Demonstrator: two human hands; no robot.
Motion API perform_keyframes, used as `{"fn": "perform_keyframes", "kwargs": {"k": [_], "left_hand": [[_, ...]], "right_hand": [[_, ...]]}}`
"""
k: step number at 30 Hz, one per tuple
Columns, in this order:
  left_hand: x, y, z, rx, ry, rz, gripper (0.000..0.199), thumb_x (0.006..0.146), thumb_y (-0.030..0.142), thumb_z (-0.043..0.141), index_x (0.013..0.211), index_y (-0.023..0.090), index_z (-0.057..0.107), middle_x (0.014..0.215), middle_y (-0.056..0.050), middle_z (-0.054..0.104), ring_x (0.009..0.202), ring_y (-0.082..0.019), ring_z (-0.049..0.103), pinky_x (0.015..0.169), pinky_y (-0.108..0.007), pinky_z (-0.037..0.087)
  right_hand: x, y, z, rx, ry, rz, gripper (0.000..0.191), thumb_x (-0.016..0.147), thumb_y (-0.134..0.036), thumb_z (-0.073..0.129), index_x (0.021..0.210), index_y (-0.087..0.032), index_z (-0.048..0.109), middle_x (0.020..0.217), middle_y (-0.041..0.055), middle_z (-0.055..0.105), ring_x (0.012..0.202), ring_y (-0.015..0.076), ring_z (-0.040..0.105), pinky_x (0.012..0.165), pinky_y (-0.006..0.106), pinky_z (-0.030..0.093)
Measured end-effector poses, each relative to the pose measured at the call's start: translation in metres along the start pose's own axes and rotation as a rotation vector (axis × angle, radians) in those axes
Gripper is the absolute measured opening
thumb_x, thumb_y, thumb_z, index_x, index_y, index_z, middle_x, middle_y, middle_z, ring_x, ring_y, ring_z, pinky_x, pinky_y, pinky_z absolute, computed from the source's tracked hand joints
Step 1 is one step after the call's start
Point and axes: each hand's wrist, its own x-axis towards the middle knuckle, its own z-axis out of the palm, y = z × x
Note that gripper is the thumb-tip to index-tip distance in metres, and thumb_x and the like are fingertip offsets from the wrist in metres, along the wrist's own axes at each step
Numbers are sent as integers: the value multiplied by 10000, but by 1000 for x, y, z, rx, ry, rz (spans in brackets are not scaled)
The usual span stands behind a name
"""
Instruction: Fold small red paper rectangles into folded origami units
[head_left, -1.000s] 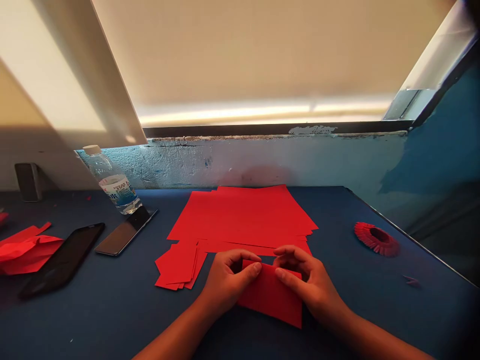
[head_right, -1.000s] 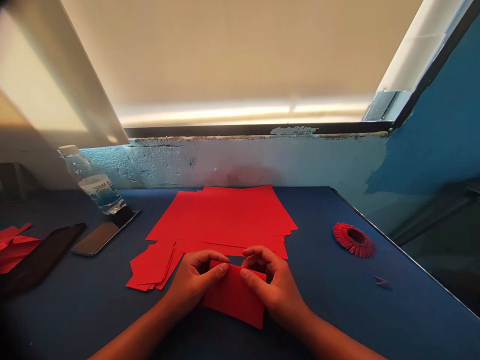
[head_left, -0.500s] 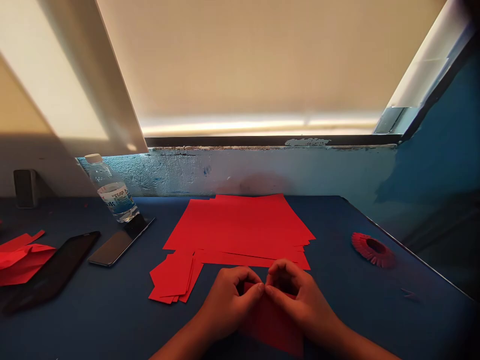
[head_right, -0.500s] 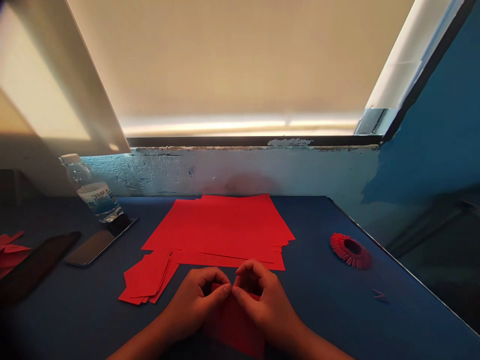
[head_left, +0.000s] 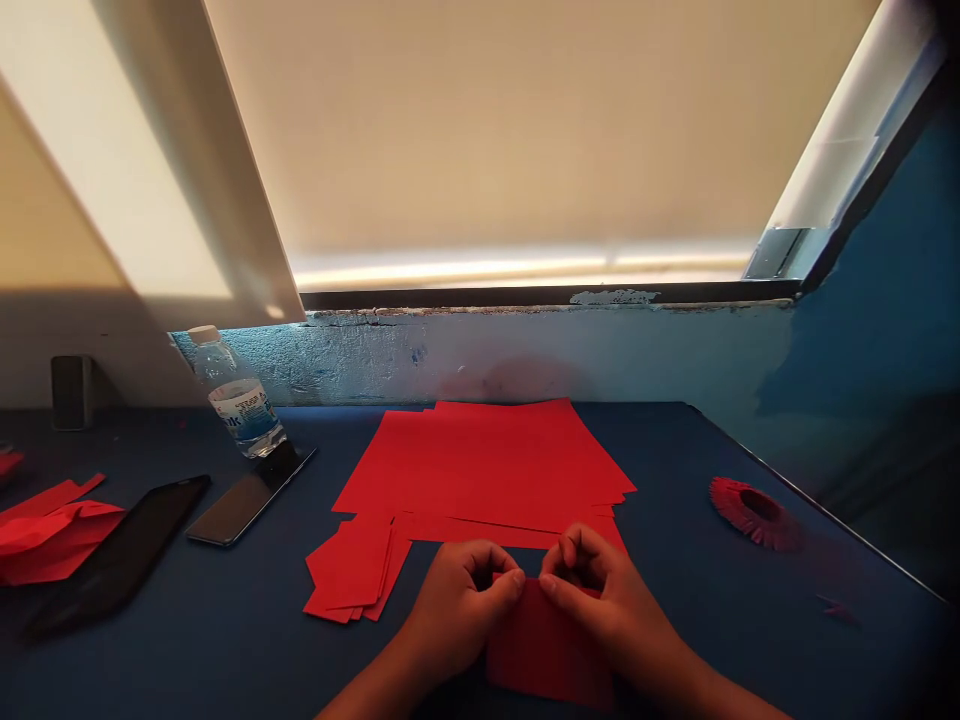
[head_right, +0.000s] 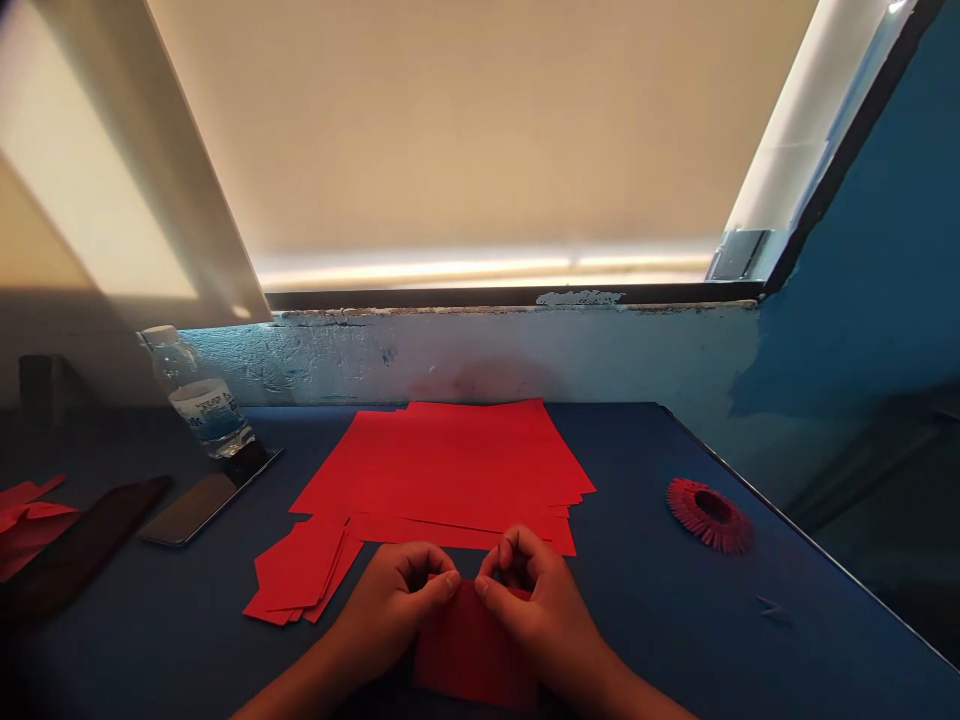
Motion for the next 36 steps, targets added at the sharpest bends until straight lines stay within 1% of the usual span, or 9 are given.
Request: {"fn": "perform_keyframes", "kwargs": {"k": [8, 11, 13, 17, 20, 26, 30, 34, 36], "left_hand": [[5, 0, -7, -162, 129, -131, 255, 682, 349, 651, 615, 121, 558, 566, -8, 524, 529, -102, 434, 498, -220, 300], [5, 2, -10, -214, 174, -132, 273, 673, 358, 659, 598, 125, 538, 548, 9, 485, 520, -91, 398, 493, -217, 284], [5, 1, -10, -219, 167, -117, 274, 671, 359, 664, 602, 123, 544, 551, 8, 490, 523, -90, 401, 496, -216, 285], [4, 1, -7, -189, 96, -90, 248, 684, 344, 659, 635, 112, 584, 590, -20, 557, 548, -106, 459, 515, -219, 321], [2, 2, -4, -130, 37, -72, 220, 709, 322, 638, 667, 106, 626, 630, -44, 604, 583, -126, 508, 534, -224, 356], [2, 4, -4, -134, 59, -93, 196, 716, 306, 627, 655, 120, 614, 592, -30, 595, 536, -119, 513, 497, -216, 359], [7, -2, -7, -272, 142, -128, 196, 708, 294, 623, 616, 132, 564, 482, 0, 529, 425, -96, 442, 437, -213, 316], [11, -6, -10, -496, 267, -38, 152, 735, 247, 575, 633, 137, 549, 569, -8, 559, 482, -88, 453, 496, -210, 351], [10, -5, -10, -478, 274, 15, 128, 760, 250, 559, 696, 140, 575, 639, -13, 579, 541, -93, 475, 552, -211, 378]], "right_hand": [[8, 15, -8, 188, 182, 28, 290, 732, -242, 644, 710, -216, 355, 708, -39, 512, 592, 94, 402, 542, 221, 337], [12, 16, -11, 270, 248, 56, 230, 761, -261, 621, 739, -216, 396, 687, -50, 475, 541, 80, 374, 523, 217, 336], [12, 14, -10, 249, 268, 53, 181, 787, -316, 601, 795, -220, 448, 724, -37, 493, 576, 92, 429, 555, 224, 370], [6, 7, -5, 73, 157, -9, 311, 764, -352, 633, 1011, -242, 480, 954, 25, 585, 795, 158, 553, 696, 267, 433], [1, 2, -3, -32, 57, 3, 317, 756, -342, 639, 1012, -227, 491, 839, 17, 613, 785, 175, 579, 701, 283, 441], [3, 3, -4, -109, 107, 9, 232, 765, -366, 623, 897, -215, 506, 774, 3, 602, 742, 160, 558, 655, 260, 435], [8, 7, -4, 7, 196, 77, 312, 702, -410, 677, 866, -206, 507, 744, 1, 596, 690, 150, 543, 603, 248, 425], [11, 9, -4, 181, 252, 127, 385, 630, -432, 728, 820, -208, 480, 709, -14, 590, 620, 127, 521, 561, 234, 414], [10, 7, -3, 177, 216, 131, 392, 627, -439, 727, 816, -212, 469, 693, -25, 584, 578, 115, 508, 531, 227, 399]]}}
